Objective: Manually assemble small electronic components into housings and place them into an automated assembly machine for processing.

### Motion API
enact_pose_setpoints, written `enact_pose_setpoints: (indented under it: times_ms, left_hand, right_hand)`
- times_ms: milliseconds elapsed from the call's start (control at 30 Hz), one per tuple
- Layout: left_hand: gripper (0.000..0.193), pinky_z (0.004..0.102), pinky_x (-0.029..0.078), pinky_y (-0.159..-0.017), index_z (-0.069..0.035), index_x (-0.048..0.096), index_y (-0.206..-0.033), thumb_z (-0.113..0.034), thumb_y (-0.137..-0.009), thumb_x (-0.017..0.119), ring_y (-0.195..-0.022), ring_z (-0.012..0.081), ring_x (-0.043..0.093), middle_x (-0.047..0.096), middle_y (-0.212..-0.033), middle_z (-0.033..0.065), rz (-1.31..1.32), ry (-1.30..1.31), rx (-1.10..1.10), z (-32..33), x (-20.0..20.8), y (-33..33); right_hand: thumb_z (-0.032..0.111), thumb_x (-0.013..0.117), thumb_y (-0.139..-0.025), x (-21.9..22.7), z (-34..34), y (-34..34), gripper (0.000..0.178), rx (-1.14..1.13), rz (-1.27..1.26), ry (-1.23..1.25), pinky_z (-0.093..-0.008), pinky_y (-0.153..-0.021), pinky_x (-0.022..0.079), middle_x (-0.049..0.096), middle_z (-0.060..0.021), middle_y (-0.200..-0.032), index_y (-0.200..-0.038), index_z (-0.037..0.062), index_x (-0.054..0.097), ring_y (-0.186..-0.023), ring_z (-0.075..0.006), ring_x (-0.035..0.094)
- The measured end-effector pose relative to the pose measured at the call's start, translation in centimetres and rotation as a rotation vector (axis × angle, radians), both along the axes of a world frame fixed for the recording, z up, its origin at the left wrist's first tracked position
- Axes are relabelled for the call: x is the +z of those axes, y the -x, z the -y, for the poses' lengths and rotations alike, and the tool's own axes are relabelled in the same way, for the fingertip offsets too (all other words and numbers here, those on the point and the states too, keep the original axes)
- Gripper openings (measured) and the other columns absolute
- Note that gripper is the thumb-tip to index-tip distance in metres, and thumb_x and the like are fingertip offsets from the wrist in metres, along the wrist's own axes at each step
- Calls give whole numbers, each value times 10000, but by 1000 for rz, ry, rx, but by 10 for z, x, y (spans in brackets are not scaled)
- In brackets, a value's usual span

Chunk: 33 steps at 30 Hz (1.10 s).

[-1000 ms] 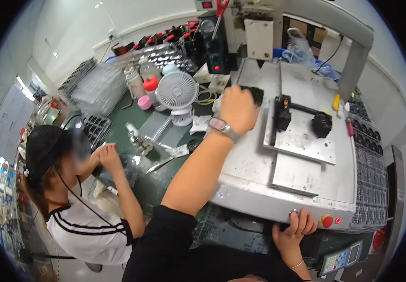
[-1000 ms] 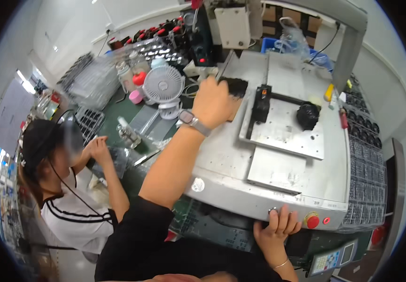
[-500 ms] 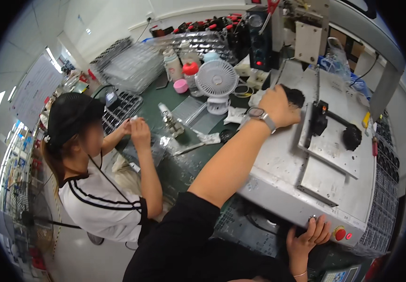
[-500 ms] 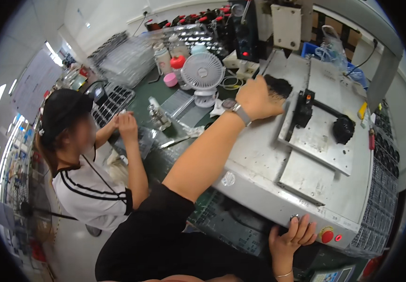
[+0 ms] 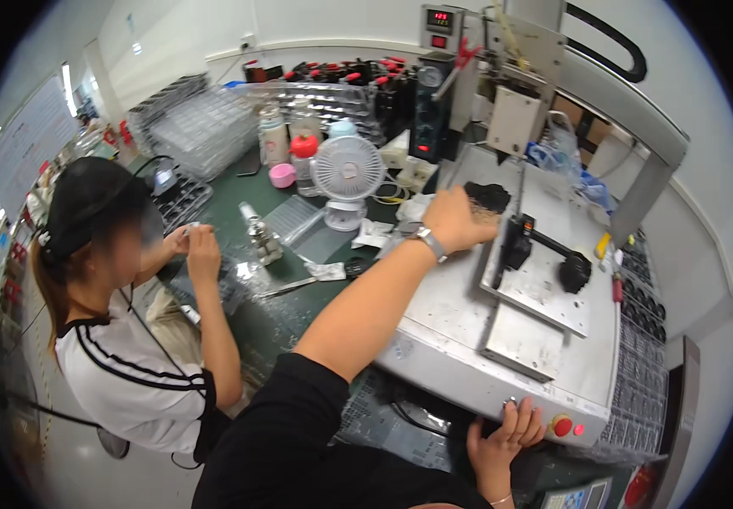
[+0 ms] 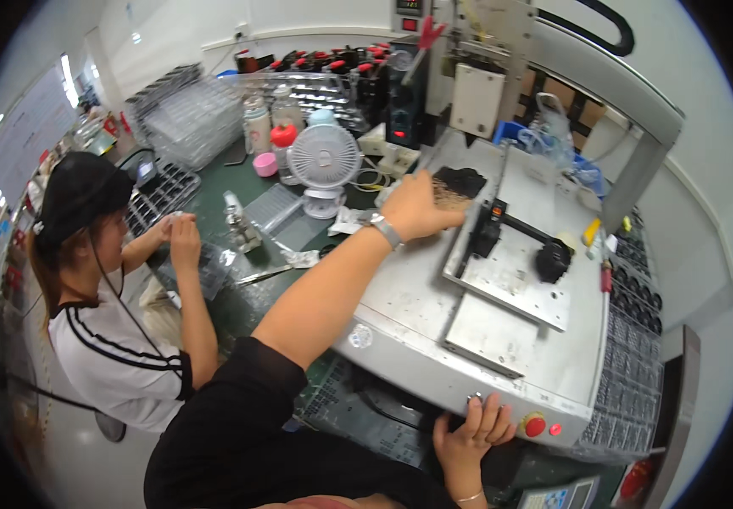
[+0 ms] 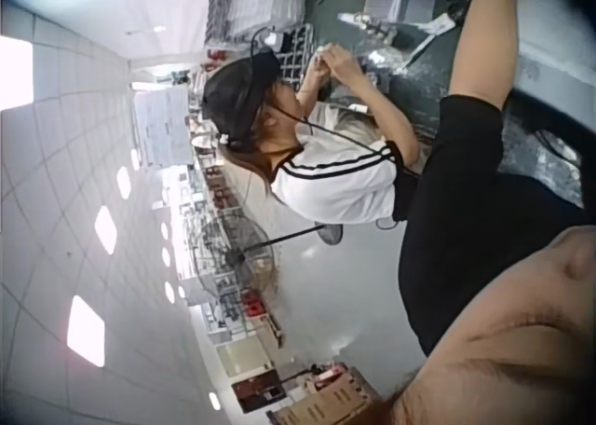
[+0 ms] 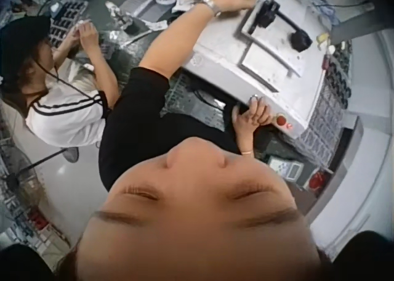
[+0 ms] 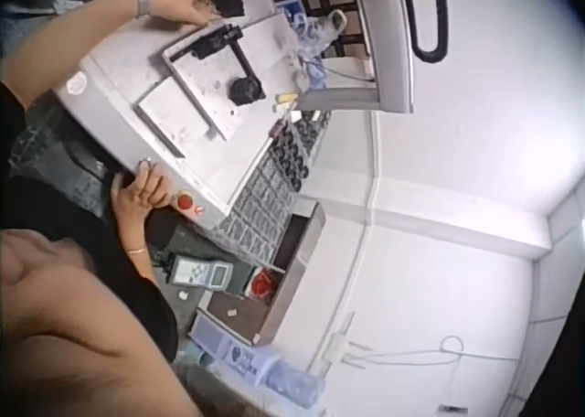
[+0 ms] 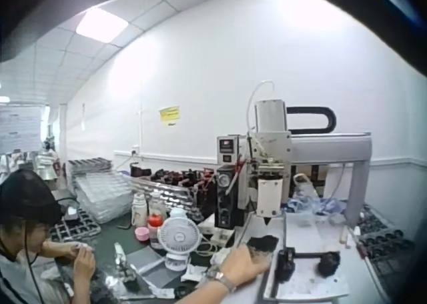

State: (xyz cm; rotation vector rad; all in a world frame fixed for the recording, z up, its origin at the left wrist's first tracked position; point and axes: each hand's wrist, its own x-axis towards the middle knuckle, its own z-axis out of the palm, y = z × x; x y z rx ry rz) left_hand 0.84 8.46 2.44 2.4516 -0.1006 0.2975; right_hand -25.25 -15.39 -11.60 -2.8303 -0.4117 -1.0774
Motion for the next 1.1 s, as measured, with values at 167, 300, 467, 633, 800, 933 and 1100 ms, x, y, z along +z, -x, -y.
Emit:
enact_pose_setpoints:
  times_ms: [167, 300, 467, 633, 800, 933, 1100]
  left_hand:
    - [891, 423, 476, -871, 162, 482, -1092, -558, -623, 718, -993, 433, 593, 557, -1097, 365, 63, 102, -24, -1, 1, -5]
    - [965, 380, 436, -942, 168, 422, -1212, -573, -662, 704, -1115, 392, 551, 533, -1183, 340, 12, 310, -9, -5, -1, -9]
    - [993, 345, 398, -982, 164, 383, -1271, -576, -687, 693, -1168, 353, 521, 511, -1237, 318, 27, 475, 45, -5, 5, -7]
    - [783, 395, 491, -851, 79, 535, -1106, -568, -689, 679, -1031, 426, 583, 554, -1143, 325, 95, 23, 194, -8, 2, -1]
    - [612, 541, 347, -999, -26, 600, -1154, -527, -802, 583, -1134, 379, 532, 580, -1167, 219, -169, -572, 72, 11, -3, 10]
    - [308, 579, 249, -1049, -163, 624, -1165, -280, -899, 521, -1262, 377, 407, 540, -1245, 175, 508, -317, -126, 30, -5, 16]
    - [337, 570, 224, -1074, -189, 638, -1142, -108, -827, 551, -1283, 380, 372, 501, -1287, 170, 749, -318, -284, 42, -4, 22]
  right_hand:
    - [172, 697, -680, 8, 1, -2, 650, 20, 15, 17, -515, -1076, 149, 389, -205, -1385, -1252, 49, 413, -1308, -398, 296]
    - [74, 605, -666, 63, 22, 23, 493, 190, -223, -217, -467, -1037, 239, 529, -182, -1249, -1149, 6, 535, -1223, -390, 422]
    - [-27, 473, -640, 80, 79, 27, 641, -330, -80, -187, -488, -1079, 223, 470, -220, -1317, -1281, -43, 468, -1273, -388, 392]
    - [-11, 517, -677, 76, 97, 39, 655, -297, -282, -92, -474, -1087, 246, 411, -226, -1386, -1327, -31, 435, -1312, -391, 349]
    - [-6, 537, -703, 84, 99, 44, 628, -271, -396, -53, -476, -1061, 284, 386, -206, -1424, -1327, 13, 468, -1321, -388, 350]
    - [-12, 539, -700, 90, 104, 45, 618, -265, -404, -11, -475, -1044, 305, 403, -206, -1411, -1314, 31, 492, -1305, -383, 375]
    - [-17, 559, -677, 104, 107, 40, 491, -230, -396, -66, -494, -1028, 321, 501, -210, -1294, -1162, 38, 616, -1241, -389, 430]
